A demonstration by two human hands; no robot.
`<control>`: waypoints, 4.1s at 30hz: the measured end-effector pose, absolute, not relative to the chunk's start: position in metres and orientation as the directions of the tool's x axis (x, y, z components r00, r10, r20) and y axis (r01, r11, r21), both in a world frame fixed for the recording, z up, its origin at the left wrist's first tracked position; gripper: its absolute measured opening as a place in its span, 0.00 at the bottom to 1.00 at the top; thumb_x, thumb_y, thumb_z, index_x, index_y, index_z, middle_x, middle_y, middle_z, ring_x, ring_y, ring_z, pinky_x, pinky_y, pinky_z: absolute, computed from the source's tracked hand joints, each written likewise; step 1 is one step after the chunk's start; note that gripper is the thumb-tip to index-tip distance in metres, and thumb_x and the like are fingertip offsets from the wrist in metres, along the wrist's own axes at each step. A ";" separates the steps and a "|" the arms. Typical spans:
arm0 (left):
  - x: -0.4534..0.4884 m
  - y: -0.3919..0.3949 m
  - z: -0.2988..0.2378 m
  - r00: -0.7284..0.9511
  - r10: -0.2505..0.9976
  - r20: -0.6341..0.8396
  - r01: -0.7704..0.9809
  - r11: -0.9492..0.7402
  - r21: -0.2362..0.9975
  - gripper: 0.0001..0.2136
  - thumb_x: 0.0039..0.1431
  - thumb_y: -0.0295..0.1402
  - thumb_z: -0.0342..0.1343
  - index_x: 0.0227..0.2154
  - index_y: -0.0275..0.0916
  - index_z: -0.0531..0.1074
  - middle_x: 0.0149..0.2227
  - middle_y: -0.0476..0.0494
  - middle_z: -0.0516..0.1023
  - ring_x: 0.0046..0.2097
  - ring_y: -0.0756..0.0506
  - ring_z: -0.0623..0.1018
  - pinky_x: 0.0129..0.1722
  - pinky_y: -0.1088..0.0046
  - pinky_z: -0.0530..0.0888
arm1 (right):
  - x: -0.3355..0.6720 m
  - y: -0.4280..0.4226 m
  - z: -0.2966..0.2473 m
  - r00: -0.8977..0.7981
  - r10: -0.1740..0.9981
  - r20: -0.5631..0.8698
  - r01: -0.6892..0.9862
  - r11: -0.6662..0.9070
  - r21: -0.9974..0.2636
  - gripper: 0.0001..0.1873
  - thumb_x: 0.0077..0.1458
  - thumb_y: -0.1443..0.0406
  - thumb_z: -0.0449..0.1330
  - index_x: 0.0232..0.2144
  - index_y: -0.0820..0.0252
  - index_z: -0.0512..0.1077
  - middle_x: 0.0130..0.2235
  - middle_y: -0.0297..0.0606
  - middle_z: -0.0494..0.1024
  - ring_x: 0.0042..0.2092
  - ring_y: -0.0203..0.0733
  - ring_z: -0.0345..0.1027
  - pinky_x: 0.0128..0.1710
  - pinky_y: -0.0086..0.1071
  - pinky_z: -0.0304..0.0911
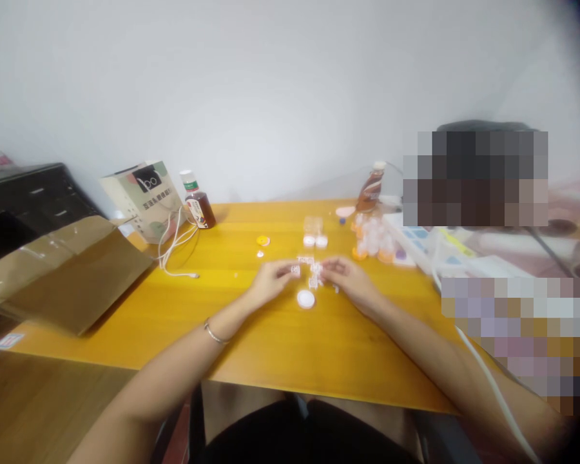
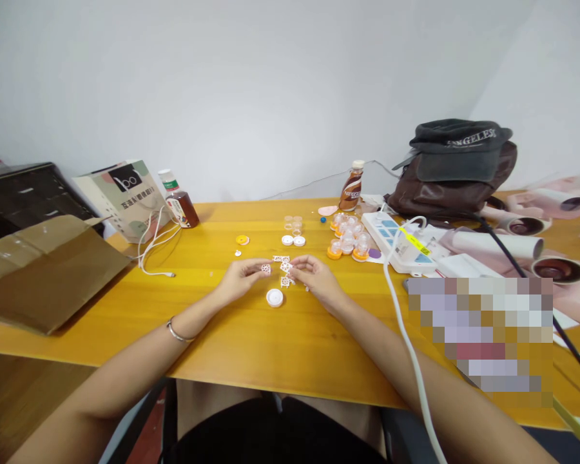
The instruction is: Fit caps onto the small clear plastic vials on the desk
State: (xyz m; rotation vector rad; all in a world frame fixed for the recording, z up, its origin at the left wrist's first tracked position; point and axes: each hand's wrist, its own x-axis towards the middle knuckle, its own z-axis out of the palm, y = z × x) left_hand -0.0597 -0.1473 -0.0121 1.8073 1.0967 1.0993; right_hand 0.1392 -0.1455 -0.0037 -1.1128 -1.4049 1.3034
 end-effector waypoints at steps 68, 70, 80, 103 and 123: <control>-0.039 -0.165 -0.006 0.225 0.924 0.309 -0.015 -0.313 0.950 0.11 0.50 0.34 0.57 0.35 0.33 0.69 0.35 0.42 0.74 0.37 0.48 0.74 0.43 0.69 0.69 | 0.120 -0.167 0.002 -0.276 0.911 0.308 -0.128 0.282 -0.951 0.12 0.45 0.61 0.61 0.30 0.56 0.62 0.24 0.29 0.71 0.28 0.33 0.67 0.35 0.30 0.63; -0.040 -0.164 -0.005 0.232 0.925 0.300 0.003 -0.309 0.951 0.11 0.49 0.35 0.57 0.34 0.32 0.69 0.33 0.42 0.75 0.36 0.48 0.74 0.41 0.70 0.70 | 0.120 -0.166 0.000 -0.296 0.906 0.302 -0.106 0.283 -0.953 0.11 0.46 0.60 0.60 0.30 0.56 0.62 0.24 0.29 0.70 0.29 0.34 0.67 0.35 0.31 0.63; -0.064 -0.168 0.010 0.519 0.813 0.265 0.361 -0.489 0.794 0.10 0.54 0.33 0.52 0.35 0.32 0.72 0.35 0.42 0.75 0.37 0.49 0.73 0.42 0.73 0.69 | 0.133 -0.167 -0.004 -0.604 0.765 0.222 0.367 0.515 -0.775 0.17 0.40 0.63 0.63 0.34 0.59 0.64 0.30 0.33 0.68 0.30 0.35 0.61 0.30 0.30 0.59; -0.052 -0.181 0.018 0.658 0.678 0.328 0.474 -0.711 0.520 0.08 0.55 0.24 0.46 0.35 0.37 0.68 0.36 0.46 0.72 0.38 0.50 0.71 0.41 0.74 0.67 | 0.129 -0.161 -0.010 -0.606 0.761 0.231 0.425 0.555 -0.715 0.10 0.43 0.61 0.59 0.26 0.60 0.63 0.25 0.30 0.65 0.27 0.33 0.58 0.26 0.27 0.55; -0.058 -0.161 0.017 0.552 0.773 0.313 0.464 -0.596 0.655 0.12 0.57 0.34 0.46 0.40 0.37 0.70 0.40 0.44 0.75 0.40 0.48 0.73 0.40 0.75 0.68 | 0.130 -0.161 -0.012 -0.610 0.755 0.239 0.395 0.552 -0.734 0.12 0.42 0.63 0.61 0.32 0.60 0.68 0.29 0.33 0.68 0.29 0.35 0.60 0.30 0.29 0.57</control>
